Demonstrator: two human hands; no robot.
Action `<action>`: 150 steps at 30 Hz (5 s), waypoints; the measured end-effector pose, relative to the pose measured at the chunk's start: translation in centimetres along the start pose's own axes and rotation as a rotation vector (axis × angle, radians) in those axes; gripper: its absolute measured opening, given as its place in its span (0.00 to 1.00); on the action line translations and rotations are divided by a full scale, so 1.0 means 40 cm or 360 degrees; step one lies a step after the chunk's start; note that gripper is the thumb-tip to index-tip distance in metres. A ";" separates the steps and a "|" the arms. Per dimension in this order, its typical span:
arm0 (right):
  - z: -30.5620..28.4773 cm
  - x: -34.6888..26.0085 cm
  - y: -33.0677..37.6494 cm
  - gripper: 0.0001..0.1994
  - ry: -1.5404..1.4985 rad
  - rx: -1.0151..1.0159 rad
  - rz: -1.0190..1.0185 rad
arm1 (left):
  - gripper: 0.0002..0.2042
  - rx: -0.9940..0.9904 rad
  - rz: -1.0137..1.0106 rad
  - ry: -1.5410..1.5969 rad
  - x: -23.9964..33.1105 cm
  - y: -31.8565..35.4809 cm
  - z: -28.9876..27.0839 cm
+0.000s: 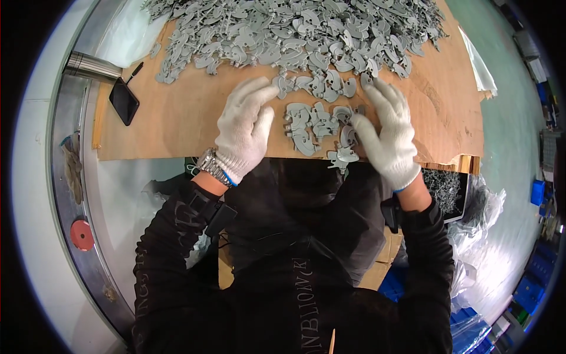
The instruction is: Sorting and inspecting small grey plastic components from a large pile on a workbench.
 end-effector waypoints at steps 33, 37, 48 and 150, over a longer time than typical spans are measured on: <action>-0.009 -0.203 0.194 0.23 -0.0374 -0.0232 -0.0064 | 0.16 -0.0396 0.0317 0.0000 0.200 0.148 0.071; -0.027 -0.157 0.208 0.21 -0.0395 -0.0281 0.0097 | 0.14 -0.0247 0.0301 0.0170 0.181 0.121 0.029; -0.039 0.303 -0.076 0.30 0.0215 0.0127 0.0718 | 0.25 0.0345 -0.0227 -0.1046 -0.433 -0.190 -0.261; 0.494 -0.286 -0.570 0.21 -0.0420 -0.0546 0.0454 | 0.19 0.0049 -0.1033 0.1315 -0.408 -0.330 -0.113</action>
Point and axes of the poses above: each hand's wrist, its own y-axis away from the middle knuckle, its own z-axis out of the palm, x = y × z, the point moved 10 cm from there along -y, towards the middle knuckle, and after that the axes turned 9 degrees about x, right-handed, at the moved point
